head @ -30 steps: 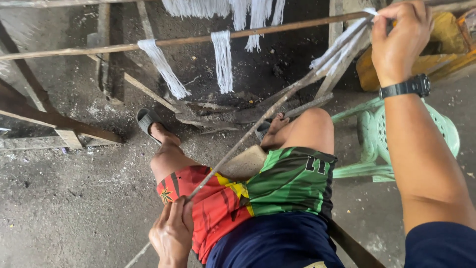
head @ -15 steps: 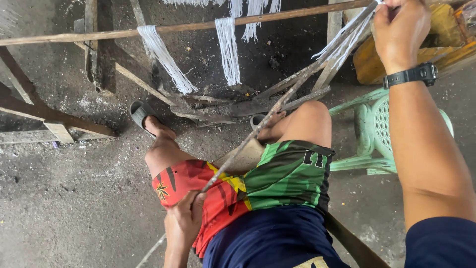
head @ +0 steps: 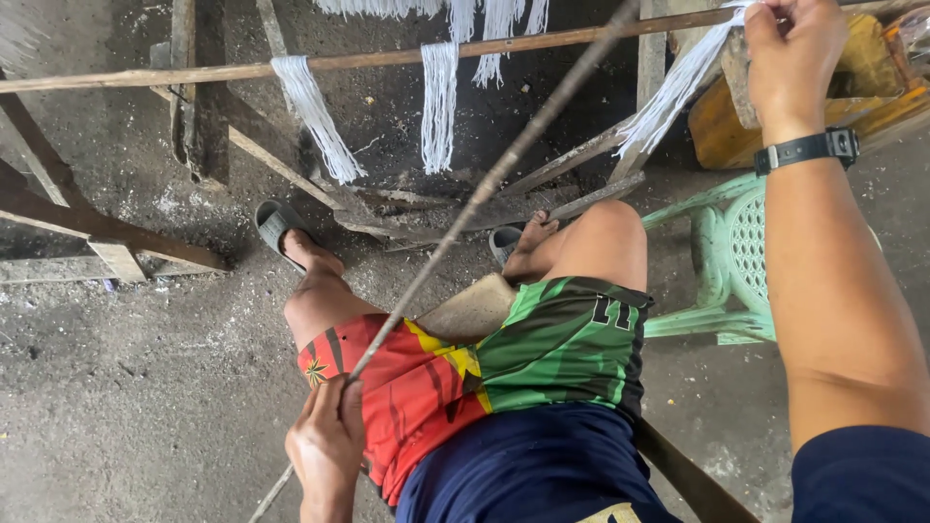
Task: The person is organizing candle wicks by threading them onto wooden sticks and arranging the sticks on a wooden frame.
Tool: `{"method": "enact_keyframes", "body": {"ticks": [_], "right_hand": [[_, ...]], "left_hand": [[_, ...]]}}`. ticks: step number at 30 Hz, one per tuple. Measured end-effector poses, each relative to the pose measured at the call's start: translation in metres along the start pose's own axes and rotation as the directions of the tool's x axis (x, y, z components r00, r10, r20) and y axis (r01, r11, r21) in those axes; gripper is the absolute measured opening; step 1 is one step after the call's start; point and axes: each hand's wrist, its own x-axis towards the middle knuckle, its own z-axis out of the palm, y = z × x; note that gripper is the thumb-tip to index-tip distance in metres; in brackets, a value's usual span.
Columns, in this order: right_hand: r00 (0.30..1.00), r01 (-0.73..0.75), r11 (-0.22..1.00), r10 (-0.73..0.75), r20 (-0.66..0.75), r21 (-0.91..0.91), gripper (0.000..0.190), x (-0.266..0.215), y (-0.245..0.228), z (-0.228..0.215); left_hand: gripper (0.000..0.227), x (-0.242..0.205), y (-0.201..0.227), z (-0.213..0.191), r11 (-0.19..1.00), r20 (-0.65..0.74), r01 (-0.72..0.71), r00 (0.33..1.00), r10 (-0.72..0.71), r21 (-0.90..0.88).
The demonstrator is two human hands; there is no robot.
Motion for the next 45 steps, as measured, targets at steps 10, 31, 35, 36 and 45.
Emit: {"method": "enact_keyframes", "body": {"ticks": [10,31,35,36,45], "right_hand": [[0.932,0.315,0.622,-0.346,0.109,-0.717,0.031,0.012,0.005,-0.019],[0.863,0.457,0.189,-0.329,0.383,-0.869,0.023,0.018,-0.057,-0.01],[0.938,0.347,0.725,-0.26,0.23,-0.595,0.008,0.012,-0.042,0.003],[0.94,0.335,0.787,-0.319,0.122,-0.517,0.008,0.008,-0.037,0.007],[0.954,0.281,0.928,-0.241,0.179,-0.244,0.013,0.005,-0.024,0.001]], "left_hand": [[0.019,0.0,0.002,-0.001,0.998,0.035,0.049,0.998,-0.048,-0.039],[0.031,-0.012,0.014,0.051,0.932,0.557,0.362,0.773,-0.304,0.006],[0.034,-0.016,0.002,0.07,0.947,0.496,0.319,0.829,-0.258,-0.041],[0.037,-0.015,0.001,0.071,0.943,0.491,0.333,0.825,-0.279,-0.023],[0.043,-0.009,-0.008,0.082,0.949,0.538,0.308,0.811,-0.228,-0.062]]}}
